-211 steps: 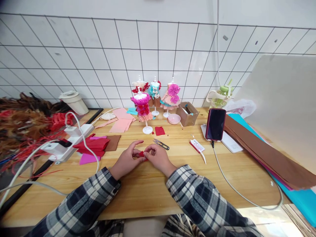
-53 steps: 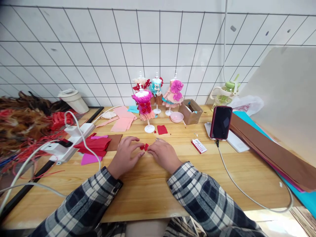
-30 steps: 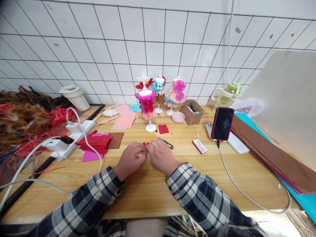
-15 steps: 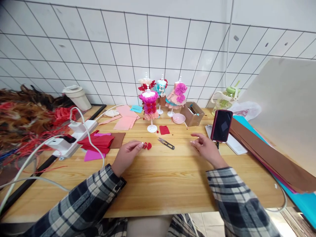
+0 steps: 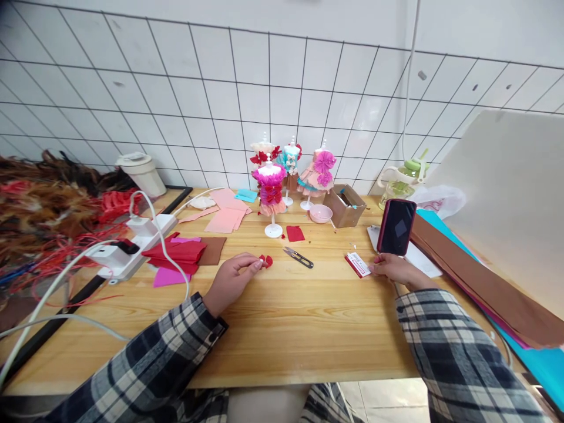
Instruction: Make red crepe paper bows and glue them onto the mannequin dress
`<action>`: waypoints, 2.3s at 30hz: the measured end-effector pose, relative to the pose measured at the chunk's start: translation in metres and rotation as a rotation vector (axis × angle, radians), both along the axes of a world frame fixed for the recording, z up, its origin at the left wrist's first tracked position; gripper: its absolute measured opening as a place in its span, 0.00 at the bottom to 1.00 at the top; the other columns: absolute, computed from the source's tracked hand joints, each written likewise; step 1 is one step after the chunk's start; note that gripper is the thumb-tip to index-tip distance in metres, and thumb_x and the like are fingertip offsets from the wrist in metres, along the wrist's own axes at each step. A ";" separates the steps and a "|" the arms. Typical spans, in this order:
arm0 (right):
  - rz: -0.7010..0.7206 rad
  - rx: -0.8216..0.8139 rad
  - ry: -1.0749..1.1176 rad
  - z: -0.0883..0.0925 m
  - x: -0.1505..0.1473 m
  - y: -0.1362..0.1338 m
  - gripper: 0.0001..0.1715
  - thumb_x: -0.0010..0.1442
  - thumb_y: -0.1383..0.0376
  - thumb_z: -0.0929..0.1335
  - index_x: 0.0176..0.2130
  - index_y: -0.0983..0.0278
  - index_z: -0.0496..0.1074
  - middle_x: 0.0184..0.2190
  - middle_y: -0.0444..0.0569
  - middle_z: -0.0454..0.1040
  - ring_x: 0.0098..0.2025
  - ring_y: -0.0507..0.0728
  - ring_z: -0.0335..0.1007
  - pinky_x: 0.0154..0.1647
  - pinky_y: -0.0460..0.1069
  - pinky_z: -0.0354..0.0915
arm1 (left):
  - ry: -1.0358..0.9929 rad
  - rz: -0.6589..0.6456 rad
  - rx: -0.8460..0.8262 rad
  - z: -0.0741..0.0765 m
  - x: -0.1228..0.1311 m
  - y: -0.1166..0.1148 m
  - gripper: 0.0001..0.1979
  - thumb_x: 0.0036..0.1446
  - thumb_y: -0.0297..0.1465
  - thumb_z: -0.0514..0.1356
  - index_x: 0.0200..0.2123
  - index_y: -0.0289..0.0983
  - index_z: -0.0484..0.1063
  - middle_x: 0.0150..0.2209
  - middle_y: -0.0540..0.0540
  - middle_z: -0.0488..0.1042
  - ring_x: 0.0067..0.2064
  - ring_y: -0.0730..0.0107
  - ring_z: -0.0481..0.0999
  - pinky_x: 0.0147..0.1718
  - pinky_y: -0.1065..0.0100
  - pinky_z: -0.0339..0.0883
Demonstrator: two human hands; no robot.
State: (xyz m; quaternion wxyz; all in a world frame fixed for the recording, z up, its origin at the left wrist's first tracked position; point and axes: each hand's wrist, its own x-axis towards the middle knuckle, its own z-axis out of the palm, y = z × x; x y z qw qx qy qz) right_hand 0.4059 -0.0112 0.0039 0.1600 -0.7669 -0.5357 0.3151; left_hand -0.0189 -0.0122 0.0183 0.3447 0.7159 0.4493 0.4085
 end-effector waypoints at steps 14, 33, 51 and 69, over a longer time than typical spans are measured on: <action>-0.056 0.250 -0.346 0.021 -0.020 -0.022 0.22 0.49 0.48 0.69 0.35 0.63 0.71 0.30 0.50 0.73 0.28 0.55 0.66 0.25 0.49 0.57 | -0.491 -0.161 -0.517 -0.007 0.000 0.004 0.18 0.54 0.40 0.60 0.43 0.36 0.77 0.52 0.41 0.73 0.53 0.58 0.70 0.52 0.59 0.61; 0.749 1.271 -0.558 0.017 -0.225 0.000 0.11 0.60 0.64 0.67 0.44 0.55 0.73 0.33 0.43 0.76 0.34 0.53 0.61 0.37 0.52 0.52 | -0.922 -0.281 -0.815 -0.011 -0.005 0.003 0.14 0.56 0.32 0.58 0.43 0.32 0.77 0.52 0.38 0.72 0.54 0.58 0.67 0.50 0.62 0.62; 0.285 0.910 0.184 0.008 -0.231 0.002 0.09 0.58 0.60 0.67 0.28 0.62 0.72 0.25 0.45 0.69 0.30 0.53 0.64 0.32 0.49 0.58 | -0.041 -0.185 -0.245 -0.008 0.000 0.007 0.16 0.54 0.39 0.60 0.42 0.37 0.78 0.42 0.42 0.76 0.46 0.63 0.73 0.49 0.64 0.62; 0.414 0.844 0.072 -0.005 -0.246 -0.002 0.07 0.58 0.62 0.69 0.30 0.61 0.76 0.26 0.45 0.73 0.32 0.53 0.67 0.35 0.50 0.60 | 0.194 -0.077 -0.023 -0.011 0.004 0.003 0.13 0.59 0.35 0.55 0.39 0.40 0.78 0.36 0.47 0.80 0.36 0.66 0.76 0.37 0.70 0.66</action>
